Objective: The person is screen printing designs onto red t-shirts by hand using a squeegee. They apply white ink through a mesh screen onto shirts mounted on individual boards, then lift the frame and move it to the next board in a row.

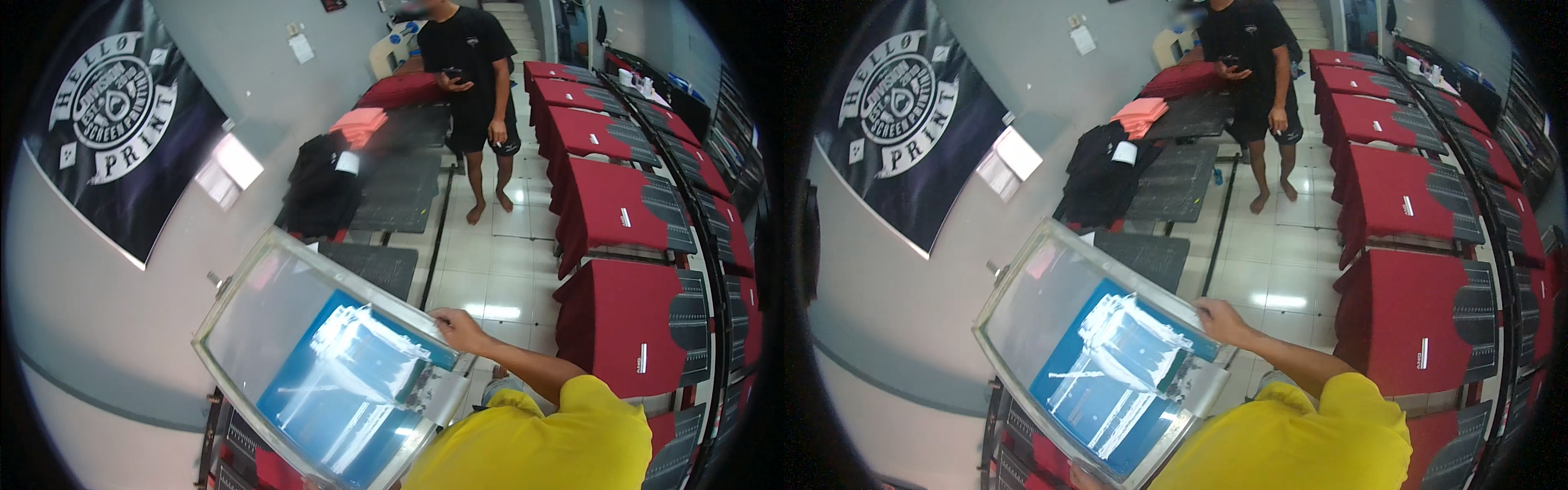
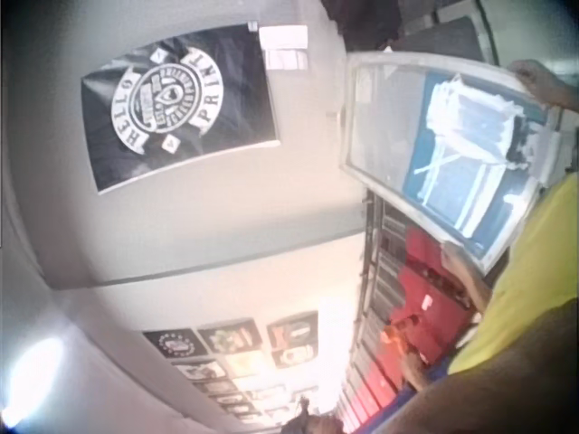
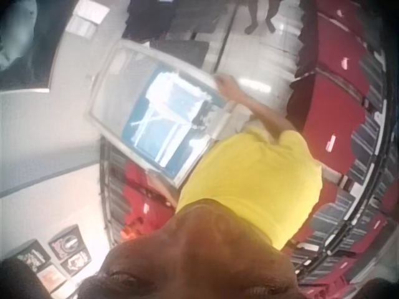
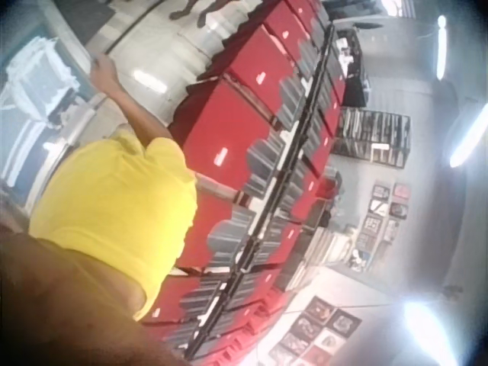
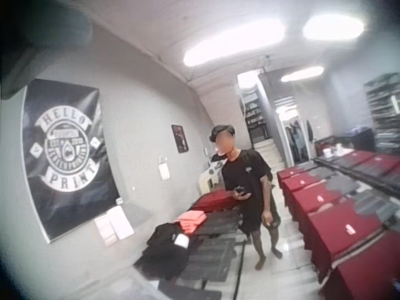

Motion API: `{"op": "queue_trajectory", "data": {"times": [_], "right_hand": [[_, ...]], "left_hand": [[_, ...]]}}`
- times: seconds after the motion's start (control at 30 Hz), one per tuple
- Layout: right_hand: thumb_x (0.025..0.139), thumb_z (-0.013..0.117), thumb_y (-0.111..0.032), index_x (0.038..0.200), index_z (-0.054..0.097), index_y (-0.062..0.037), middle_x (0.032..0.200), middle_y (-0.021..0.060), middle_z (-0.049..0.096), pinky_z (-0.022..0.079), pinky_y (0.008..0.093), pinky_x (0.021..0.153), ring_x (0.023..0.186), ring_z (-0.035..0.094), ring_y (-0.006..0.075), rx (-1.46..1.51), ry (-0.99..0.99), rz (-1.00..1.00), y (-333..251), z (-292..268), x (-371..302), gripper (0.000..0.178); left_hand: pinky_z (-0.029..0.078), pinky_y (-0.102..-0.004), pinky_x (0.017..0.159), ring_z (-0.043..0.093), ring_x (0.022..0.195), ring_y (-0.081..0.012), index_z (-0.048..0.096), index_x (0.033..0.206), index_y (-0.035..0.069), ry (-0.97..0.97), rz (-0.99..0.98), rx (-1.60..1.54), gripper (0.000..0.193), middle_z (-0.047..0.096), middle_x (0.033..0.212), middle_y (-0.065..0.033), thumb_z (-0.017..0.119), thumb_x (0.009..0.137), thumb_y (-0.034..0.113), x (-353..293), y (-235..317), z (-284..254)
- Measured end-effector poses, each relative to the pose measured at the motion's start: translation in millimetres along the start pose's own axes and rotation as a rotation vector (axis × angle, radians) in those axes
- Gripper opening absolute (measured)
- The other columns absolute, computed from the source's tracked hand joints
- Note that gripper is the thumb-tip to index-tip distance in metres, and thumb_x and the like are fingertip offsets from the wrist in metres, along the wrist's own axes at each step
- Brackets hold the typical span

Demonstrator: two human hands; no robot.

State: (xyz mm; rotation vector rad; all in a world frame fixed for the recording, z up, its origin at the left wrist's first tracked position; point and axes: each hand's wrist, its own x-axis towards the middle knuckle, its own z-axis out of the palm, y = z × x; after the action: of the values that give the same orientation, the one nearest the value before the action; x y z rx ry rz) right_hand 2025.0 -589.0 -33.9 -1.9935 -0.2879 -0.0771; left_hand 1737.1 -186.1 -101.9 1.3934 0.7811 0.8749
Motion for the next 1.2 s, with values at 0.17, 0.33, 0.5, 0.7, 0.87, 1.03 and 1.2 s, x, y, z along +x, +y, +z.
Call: {"op": "queue_trajectory", "data": {"times": [0.17,0.33,0.5,0.7,0.87,1.03,1.2], "right_hand": [[0.091,0.052,-0.006,0.115,0.065,0.0011,0.104,0.0221,0.069,0.051,0.0357,0.087,0.097,0.068,0.0314,0.028,0.248,0.110,28.0,-105.7,-0.4,0.028],[0.091,0.053,-0.006,0.115,0.065,0.0024,0.103,0.0218,0.070,0.052,0.0357,0.086,0.096,0.069,0.0281,-0.097,0.529,0.241,77.9,-223.6,-30.9,0.028],[0.091,0.054,-0.006,0.115,0.065,0.0048,0.102,0.0198,0.070,0.051,0.0343,0.087,0.096,0.067,0.0237,-0.063,0.754,0.291,154.1,-305.8,-65.3,0.029],[0.092,0.050,0.000,0.115,0.063,0.0078,0.102,0.0145,0.069,0.048,0.0319,0.089,0.097,0.064,0.0207,-0.119,1.022,0.406,172.3,-372.0,-112.6,0.028],[0.092,0.048,0.001,0.115,0.063,0.0085,0.103,0.0135,0.067,0.047,0.0312,0.089,0.095,0.063,0.0198,-0.078,1.217,0.473,191.8,-396.9,-116.4,0.028],[0.091,0.048,0.002,0.115,0.062,0.0092,0.102,0.0140,0.067,0.047,0.0315,0.088,0.094,0.062,0.0201,-0.081,1.416,0.554,218.9,-419.7,-90.5,0.029],[0.089,0.048,0.004,0.116,0.062,0.0080,0.106,0.0150,0.066,0.047,0.0331,0.093,0.099,0.063,0.0229,-0.158,1.621,0.640,219.2,-441.5,-48.8,0.031]], "left_hand": [[0.050,-0.0354,0.062,0.061,0.076,-0.0215,0.057,0.122,0.002,-0.258,-0.169,0.000,0.033,0.061,0.090,-0.0089,0.056,0.099,0.026,-6.9,25.6,125.2],[0.044,-0.0284,0.073,0.054,0.079,-0.0133,0.064,0.098,-0.008,-0.498,-0.043,0.249,0.036,0.062,0.086,-0.0045,0.050,0.101,0.025,-25.0,41.1,294.5],[0.044,-0.0295,0.073,0.054,0.081,-0.0131,0.063,0.108,-0.010,-0.685,-0.039,0.269,0.035,0.062,0.089,-0.0052,0.053,0.100,0.022,-82.6,52.3,429.7],[0.047,-0.0343,0.076,0.060,0.081,-0.0204,0.066,0.101,-0.007,-0.984,0.127,0.333,0.036,0.066,0.087,-0.0137,0.056,0.096,0.028,-127.2,47.7,588.9],[0.049,-0.0363,0.084,0.064,0.093,-0.0270,0.066,0.110,-0.007,-1.218,0.244,0.267,0.039,0.068,0.104,-0.0202,0.059,0.095,0.028,-155.5,29.2,717.6],[0.049,-0.0381,0.086,0.065,0.095,-0.0329,0.066,0.110,-0.006,-1.424,0.294,0.297,0.041,0.067,0.103,-0.0229,0.060,0.094,0.031,-190.9,18.3,856.9],[0.047,-0.0407,0.090,0.063,0.101,-0.0350,0.066,0.107,-0.005,-1.622,0.384,0.295,0.045,0.066,0.106,-0.0241,0.058,0.094,0.036,-220.7,67.7,985.2]]}}
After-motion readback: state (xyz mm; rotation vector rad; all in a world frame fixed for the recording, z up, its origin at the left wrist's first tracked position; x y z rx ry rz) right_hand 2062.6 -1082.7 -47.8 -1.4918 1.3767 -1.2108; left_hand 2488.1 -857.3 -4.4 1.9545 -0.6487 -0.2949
